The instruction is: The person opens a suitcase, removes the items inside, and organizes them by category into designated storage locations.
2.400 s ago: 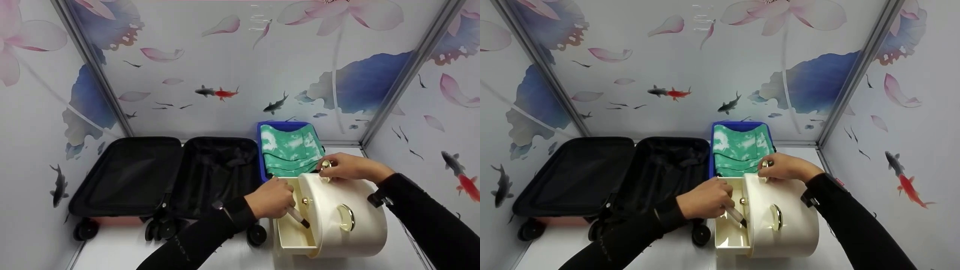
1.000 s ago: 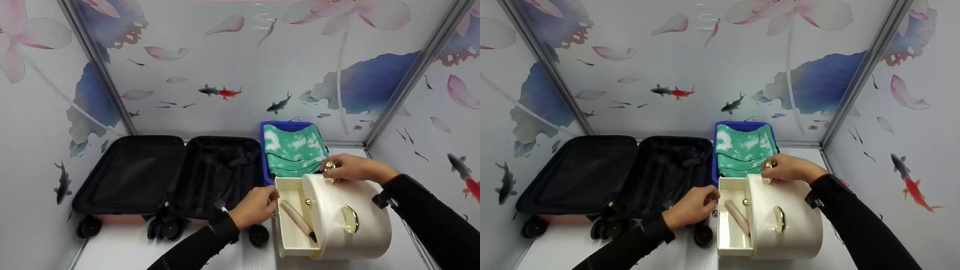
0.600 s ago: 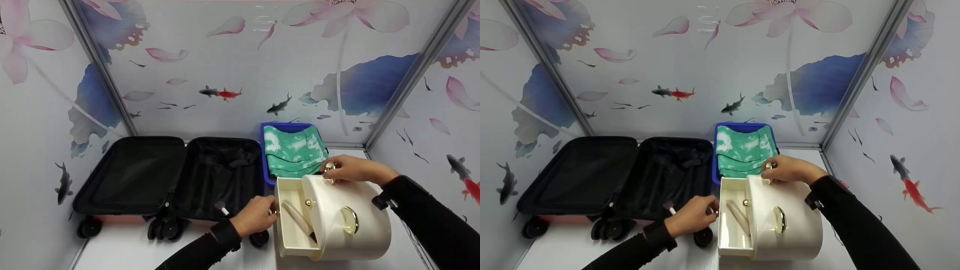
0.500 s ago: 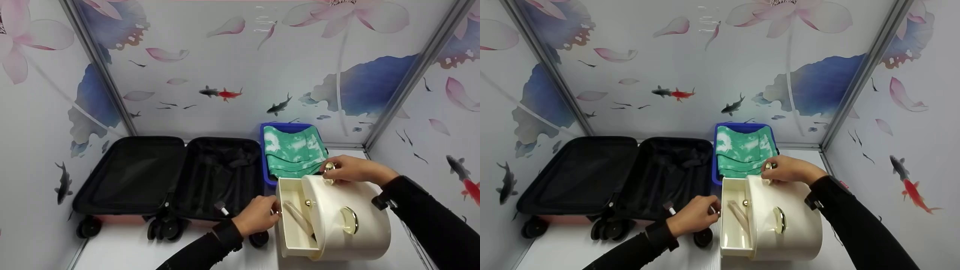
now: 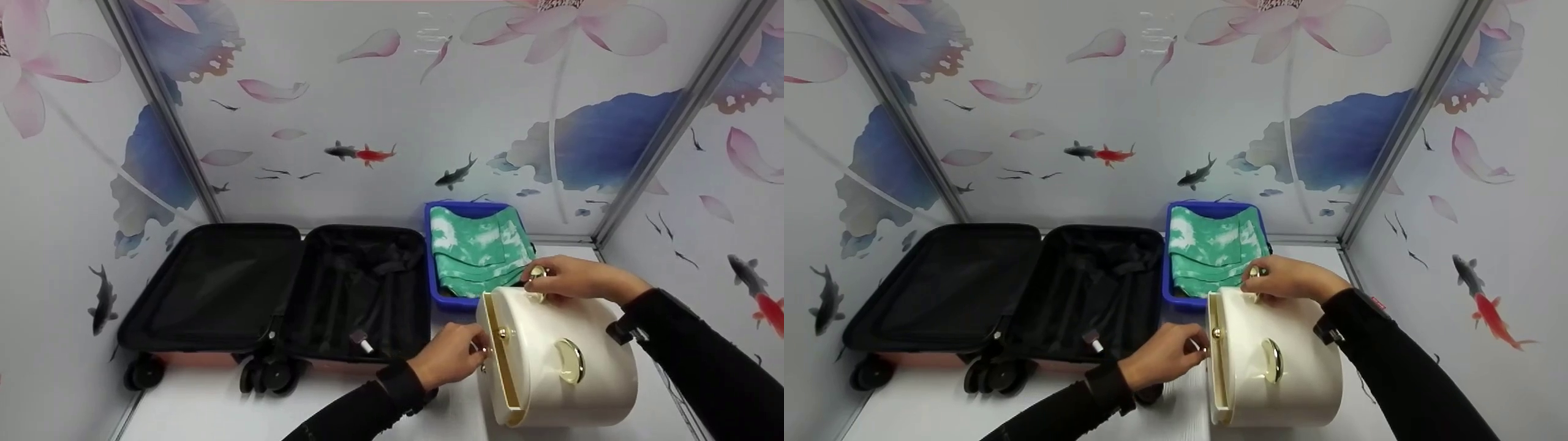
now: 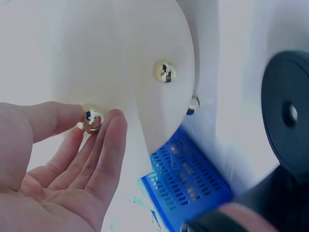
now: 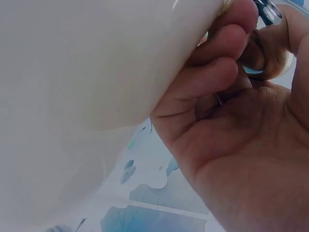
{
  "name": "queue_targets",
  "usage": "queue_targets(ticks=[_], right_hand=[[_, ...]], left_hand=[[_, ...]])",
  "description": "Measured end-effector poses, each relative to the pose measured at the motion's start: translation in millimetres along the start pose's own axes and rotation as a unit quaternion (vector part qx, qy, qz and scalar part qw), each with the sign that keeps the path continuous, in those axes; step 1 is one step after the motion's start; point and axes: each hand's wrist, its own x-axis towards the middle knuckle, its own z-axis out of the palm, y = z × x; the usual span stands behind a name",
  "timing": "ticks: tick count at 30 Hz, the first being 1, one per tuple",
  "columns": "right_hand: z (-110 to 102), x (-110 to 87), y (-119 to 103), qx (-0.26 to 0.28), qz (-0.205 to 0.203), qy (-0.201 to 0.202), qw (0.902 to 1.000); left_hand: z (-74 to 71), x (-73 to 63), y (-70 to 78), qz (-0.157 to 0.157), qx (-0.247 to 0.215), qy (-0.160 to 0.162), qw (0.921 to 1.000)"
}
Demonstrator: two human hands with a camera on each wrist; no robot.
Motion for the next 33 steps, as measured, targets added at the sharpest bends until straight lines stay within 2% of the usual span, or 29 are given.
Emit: queue_targets(ticks=[6, 12, 17, 21, 23, 27, 33], right_hand=[[-0.3, -0.1, -0.7, 0.007, 0.002, -0.002, 1.0000], [-0.5, 0.0, -0.5, 0.004, 0.003, -0.001, 1.0000], [-0.3, -0.6, -1.2, 0.008, 0.004, -0.001, 1.0000], [0.7, -0.7, -0.3, 0.006, 0.005, 0.002, 1.0000], [1.2, -0.7, 0.4, 0.006, 0.005, 0.003, 1.0000], [1.8, -1.2, 0.0, 0.008, 0.004, 0.005, 0.9999], [0.7, -2.0, -2.5, 0.002, 0.001, 0.004, 1.0000]], left_hand=[[10.8, 6.9, 6.3, 0.001, -0.010, 0.008, 0.9999], [11.7, 5.7, 3.3, -0.004, -0.020, -0.001, 0.9998], [17.2, 2.8, -4.1, -0.025, 0.028, -0.015, 0.9992], [29.0, 0.5, -11.0, -0.038, 0.079, -0.020, 0.9959], [35.6, -0.8, -15.2, -0.035, 0.092, -0.021, 0.9949], [46.4, -2.6, -23.4, -0.023, 0.097, -0.020, 0.9948], [56.2, -2.3, -30.4, -0.019, 0.072, -0.012, 0.9972]])
